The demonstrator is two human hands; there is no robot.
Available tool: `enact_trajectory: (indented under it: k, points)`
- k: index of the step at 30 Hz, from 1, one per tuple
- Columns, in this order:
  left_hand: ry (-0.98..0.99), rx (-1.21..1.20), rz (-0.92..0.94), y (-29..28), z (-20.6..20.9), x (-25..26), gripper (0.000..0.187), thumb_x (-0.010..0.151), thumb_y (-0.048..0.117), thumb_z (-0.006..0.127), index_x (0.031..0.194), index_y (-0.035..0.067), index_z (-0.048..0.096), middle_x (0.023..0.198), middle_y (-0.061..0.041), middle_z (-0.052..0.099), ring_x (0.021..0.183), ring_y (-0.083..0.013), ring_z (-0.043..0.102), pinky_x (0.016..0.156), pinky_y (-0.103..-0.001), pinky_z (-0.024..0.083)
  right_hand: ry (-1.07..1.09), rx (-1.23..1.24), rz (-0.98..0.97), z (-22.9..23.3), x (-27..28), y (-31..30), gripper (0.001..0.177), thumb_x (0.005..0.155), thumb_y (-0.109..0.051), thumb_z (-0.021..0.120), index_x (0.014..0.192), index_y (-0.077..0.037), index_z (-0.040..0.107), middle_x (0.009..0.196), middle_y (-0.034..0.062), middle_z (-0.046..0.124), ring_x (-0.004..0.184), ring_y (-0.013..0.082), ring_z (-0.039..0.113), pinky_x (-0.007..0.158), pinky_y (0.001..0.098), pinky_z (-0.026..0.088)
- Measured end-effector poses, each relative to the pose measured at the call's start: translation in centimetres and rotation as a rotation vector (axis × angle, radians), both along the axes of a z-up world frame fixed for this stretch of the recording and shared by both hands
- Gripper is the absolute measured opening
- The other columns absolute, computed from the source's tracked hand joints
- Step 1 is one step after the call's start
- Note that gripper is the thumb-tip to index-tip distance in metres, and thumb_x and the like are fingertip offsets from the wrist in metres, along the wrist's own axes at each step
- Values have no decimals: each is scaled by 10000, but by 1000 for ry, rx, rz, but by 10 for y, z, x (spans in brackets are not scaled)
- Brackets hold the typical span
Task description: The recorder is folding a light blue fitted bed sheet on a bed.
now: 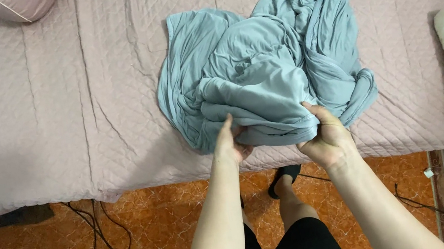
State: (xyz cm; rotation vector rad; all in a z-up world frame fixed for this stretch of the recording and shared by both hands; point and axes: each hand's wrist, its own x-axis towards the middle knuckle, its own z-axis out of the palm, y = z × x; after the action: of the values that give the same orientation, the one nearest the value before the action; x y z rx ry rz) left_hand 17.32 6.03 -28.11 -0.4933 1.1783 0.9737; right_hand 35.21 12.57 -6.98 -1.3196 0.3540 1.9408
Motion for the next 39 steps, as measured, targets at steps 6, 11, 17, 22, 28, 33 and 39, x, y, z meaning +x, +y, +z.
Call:
enact_trajectory:
  k: [6,11,17,22,28,33,39]
  points:
    - [-40,28,645,-2,-61,-63,319,724,172,895,963,134,688,1012,-105,664,1008,-359,670,868,-586,526,-18,35,-18,-28,17,7,203,811,-33,801,948,-20,653,800,69,721,748,185,758,753,318,627]
    - [-184,163,882,-22,-26,-130,214,710,-21,786,901,-2,691,929,-181,745,948,-372,731,868,-584,590,24,-6,-171,-47,23,20,306,774,-38,749,1025,-71,578,898,26,636,859,218,701,879,395,575]
    - [-179,19,901,-65,28,-151,381,1045,421,535,1224,115,676,1246,-149,727,1172,-351,693,988,-615,561,-31,-147,-398,-95,25,35,445,734,-22,789,1137,-77,609,1039,67,694,1017,300,726,1055,671,484]
    - [-73,63,832,-85,67,-142,407,888,547,684,1074,195,766,1207,-58,770,1151,-290,725,1049,-538,577,-124,-217,-314,-123,43,42,530,794,-194,851,1242,-114,581,1097,47,688,1047,257,719,1051,644,486]
    - [-51,-117,618,-113,-28,-141,424,825,293,875,1094,17,700,1103,-195,757,1024,-366,745,896,-542,624,-67,-186,-228,-148,73,42,296,770,-98,805,1030,-60,671,937,37,735,902,233,768,969,540,578]
    - [-138,-142,676,-117,-108,-159,341,947,37,545,1285,-1,535,1252,-155,650,1012,-268,670,820,-386,591,-187,-167,-24,-166,68,62,399,817,-115,645,1211,-62,615,1409,79,631,1246,236,603,1223,501,365]
    - [-168,-293,1101,-82,-19,-173,633,873,52,415,1504,65,367,1525,-203,472,1387,-402,513,1144,-638,442,-103,-471,-154,-230,74,98,356,785,-91,716,1138,-68,667,1217,49,711,1051,213,660,1050,372,476]
